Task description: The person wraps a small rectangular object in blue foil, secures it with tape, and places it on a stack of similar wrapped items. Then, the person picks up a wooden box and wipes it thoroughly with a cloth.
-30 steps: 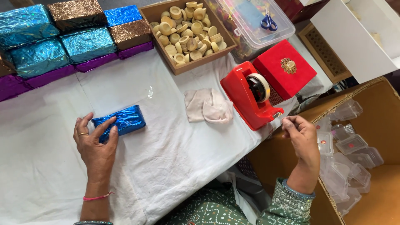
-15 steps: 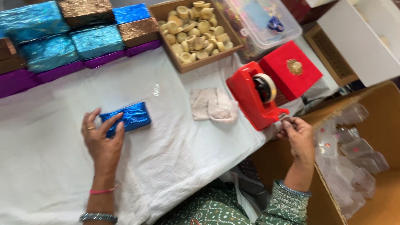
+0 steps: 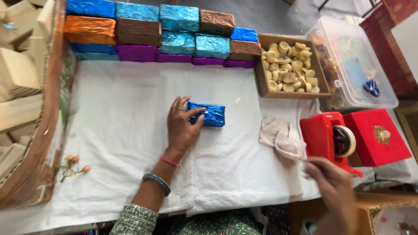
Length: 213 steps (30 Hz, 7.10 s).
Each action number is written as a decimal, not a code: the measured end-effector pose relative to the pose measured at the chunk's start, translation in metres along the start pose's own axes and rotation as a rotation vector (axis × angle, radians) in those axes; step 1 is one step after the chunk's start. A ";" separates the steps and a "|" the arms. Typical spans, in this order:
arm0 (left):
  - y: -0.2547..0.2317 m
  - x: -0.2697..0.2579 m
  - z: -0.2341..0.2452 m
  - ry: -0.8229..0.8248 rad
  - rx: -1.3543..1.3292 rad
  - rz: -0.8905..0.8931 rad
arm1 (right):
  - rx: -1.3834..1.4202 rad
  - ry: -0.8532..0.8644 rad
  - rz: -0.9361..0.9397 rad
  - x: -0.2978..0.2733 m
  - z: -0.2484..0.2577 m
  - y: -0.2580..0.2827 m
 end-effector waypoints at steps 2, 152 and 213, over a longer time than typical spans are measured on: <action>-0.001 0.000 0.002 -0.014 0.000 0.005 | -0.029 0.103 0.086 0.040 -0.050 0.032; 0.079 0.011 -0.022 0.102 -0.534 0.402 | -0.407 0.376 0.830 0.163 -0.249 0.100; 0.056 0.017 -0.004 0.111 -0.308 0.403 | -0.039 -0.105 0.646 0.333 -0.311 0.109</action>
Point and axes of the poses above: each hand's wrist, its own x-axis towards the middle knuckle, its own z-axis out of the back of the hand, y = z × x, the point moved 6 cm from there along x, towards the middle knuckle, and after that the axes turned 2 degrees about z, right-handed, at the moved point
